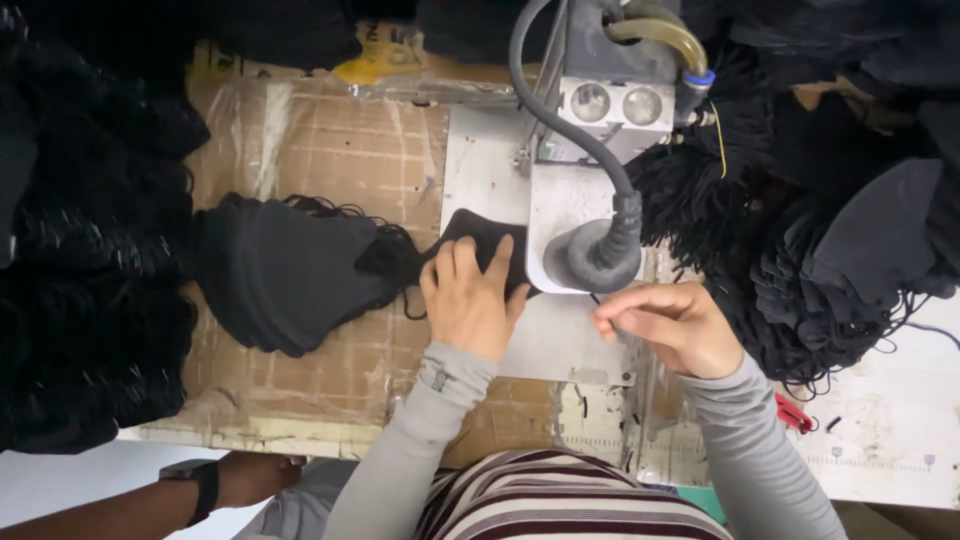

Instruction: Operating an industrial machine to process and stack fabric face masks.

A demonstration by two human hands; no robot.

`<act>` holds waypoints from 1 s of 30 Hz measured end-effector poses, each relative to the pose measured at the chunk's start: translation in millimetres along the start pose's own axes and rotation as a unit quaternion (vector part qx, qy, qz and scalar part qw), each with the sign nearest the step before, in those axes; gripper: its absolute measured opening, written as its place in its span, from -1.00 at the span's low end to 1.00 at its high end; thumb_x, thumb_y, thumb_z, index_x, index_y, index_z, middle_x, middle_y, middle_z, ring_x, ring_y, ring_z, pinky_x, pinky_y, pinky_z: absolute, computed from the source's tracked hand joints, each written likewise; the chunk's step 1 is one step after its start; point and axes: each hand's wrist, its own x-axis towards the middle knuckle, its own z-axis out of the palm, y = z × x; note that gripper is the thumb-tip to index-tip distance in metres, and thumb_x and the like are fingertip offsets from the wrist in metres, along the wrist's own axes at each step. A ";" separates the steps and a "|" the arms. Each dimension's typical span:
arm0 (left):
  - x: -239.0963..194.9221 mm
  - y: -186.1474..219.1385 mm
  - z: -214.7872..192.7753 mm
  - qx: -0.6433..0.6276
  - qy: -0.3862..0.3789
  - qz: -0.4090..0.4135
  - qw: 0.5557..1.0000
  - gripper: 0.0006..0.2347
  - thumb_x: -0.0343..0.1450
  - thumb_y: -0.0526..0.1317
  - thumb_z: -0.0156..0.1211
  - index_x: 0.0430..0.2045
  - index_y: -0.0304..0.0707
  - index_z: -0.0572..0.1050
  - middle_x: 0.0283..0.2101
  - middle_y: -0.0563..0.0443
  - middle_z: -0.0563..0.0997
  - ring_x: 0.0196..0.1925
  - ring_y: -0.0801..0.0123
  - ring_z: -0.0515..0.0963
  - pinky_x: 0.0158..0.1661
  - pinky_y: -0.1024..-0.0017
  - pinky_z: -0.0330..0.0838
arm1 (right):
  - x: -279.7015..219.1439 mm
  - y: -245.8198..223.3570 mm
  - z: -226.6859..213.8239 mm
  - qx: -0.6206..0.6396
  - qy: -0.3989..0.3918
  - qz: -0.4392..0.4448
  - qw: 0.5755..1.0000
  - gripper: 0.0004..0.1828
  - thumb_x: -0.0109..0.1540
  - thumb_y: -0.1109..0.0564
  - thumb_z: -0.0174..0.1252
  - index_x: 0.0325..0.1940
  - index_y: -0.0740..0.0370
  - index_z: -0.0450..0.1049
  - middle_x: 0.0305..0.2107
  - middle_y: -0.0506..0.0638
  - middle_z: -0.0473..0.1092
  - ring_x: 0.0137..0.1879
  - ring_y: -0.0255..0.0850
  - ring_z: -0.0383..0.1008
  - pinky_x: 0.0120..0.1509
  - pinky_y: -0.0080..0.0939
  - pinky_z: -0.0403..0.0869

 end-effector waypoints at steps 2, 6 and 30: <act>4.9 -1.0 0.7 0.006 0.002 -0.001 1.000 -0.45 0.21 -0.04 0.43 0.12 -0.13 0.53 0.06 -0.24 0.43 0.19 -0.09 0.34 0.14 -0.03 0.19 | 8.1 -0.2 10.8 -0.007 -0.010 -0.028 1.000 -0.78 0.26 0.24 0.22 -0.04 0.32 0.66 -0.27 -0.01 0.63 -0.12 -0.25 0.60 0.06 -0.21 0.53; 8.3 0.3 1.4 0.015 0.017 -0.002 1.000 -0.45 0.20 -0.04 0.45 0.11 -0.12 0.55 0.05 -0.24 0.42 0.18 -0.08 0.34 0.12 -0.03 0.19 | 32.4 27.3 17.3 -0.346 0.130 -0.102 0.924 -0.76 0.18 0.19 0.33 -0.07 0.21 0.62 -0.23 0.07 0.61 -0.10 -0.16 0.61 0.02 -0.20 0.50; 14.2 -4.9 6.4 0.013 0.020 -0.008 1.000 -0.42 0.20 -0.03 0.47 0.14 -0.18 0.52 0.05 -0.24 0.41 0.19 -0.06 0.32 0.16 -0.04 0.17 | 64.9 40.5 29.8 -0.616 0.134 -0.186 0.754 -0.80 0.06 0.17 0.27 -0.23 0.10 0.58 -0.32 0.06 0.55 -0.14 0.09 0.54 0.03 0.19 0.36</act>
